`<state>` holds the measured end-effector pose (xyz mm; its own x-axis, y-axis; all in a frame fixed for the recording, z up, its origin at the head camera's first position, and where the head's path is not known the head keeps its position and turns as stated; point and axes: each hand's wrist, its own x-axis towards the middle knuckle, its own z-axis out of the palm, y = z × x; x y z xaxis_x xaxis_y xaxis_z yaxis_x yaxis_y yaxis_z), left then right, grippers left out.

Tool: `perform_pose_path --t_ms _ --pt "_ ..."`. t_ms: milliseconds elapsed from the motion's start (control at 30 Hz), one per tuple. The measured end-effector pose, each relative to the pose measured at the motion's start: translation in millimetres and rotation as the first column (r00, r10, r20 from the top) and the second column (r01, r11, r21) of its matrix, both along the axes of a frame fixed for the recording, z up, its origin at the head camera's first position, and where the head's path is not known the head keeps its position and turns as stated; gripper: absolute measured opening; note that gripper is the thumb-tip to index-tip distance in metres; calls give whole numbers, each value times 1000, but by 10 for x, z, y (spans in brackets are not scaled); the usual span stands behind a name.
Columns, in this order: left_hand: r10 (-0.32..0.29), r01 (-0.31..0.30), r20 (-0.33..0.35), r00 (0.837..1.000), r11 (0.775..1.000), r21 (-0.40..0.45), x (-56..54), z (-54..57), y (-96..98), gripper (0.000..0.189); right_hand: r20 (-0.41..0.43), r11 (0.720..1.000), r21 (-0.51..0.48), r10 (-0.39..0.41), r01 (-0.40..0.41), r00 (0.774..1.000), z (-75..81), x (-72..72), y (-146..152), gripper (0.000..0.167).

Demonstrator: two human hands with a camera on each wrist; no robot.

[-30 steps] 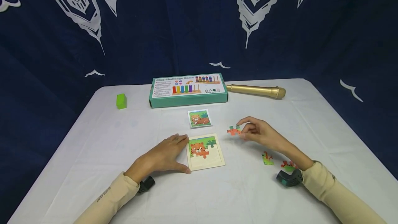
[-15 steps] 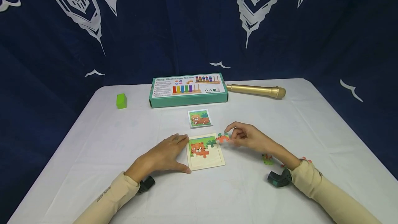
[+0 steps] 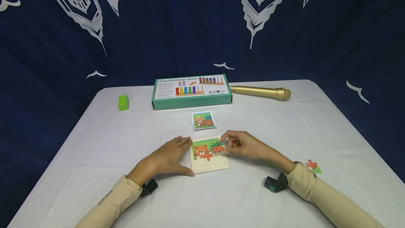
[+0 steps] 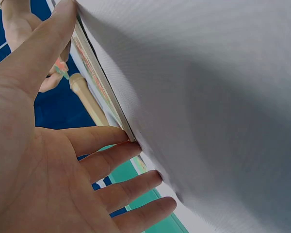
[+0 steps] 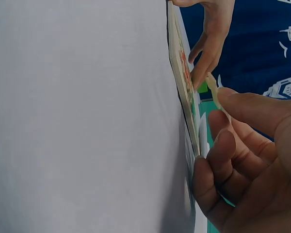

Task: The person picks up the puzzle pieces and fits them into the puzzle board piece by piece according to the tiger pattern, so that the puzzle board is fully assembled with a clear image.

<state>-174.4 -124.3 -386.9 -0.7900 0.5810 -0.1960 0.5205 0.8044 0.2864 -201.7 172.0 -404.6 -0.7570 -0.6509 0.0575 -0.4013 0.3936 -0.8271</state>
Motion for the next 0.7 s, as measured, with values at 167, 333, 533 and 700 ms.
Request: perform_pose_path --t_ms 167,333,533,700 --pt "-2 2 0 1000 1000 0 -2 1 1 109 -12 1000 28 2 -2 1000 4 6 -40 29" --pt "-3 3 -2 1000 1000 0 2 9 1 108 -29 999 54 -3 5 1000 34 18 -73 27" --pt "0 0 0 1000 1000 4 5 12 1 107 -23 997 75 -1 3 1000 37 21 -106 26" --pt "6 -6 5 1000 1000 6 3 2 0 108 -14 996 93 -9 10 1000 39 20 -123 27"
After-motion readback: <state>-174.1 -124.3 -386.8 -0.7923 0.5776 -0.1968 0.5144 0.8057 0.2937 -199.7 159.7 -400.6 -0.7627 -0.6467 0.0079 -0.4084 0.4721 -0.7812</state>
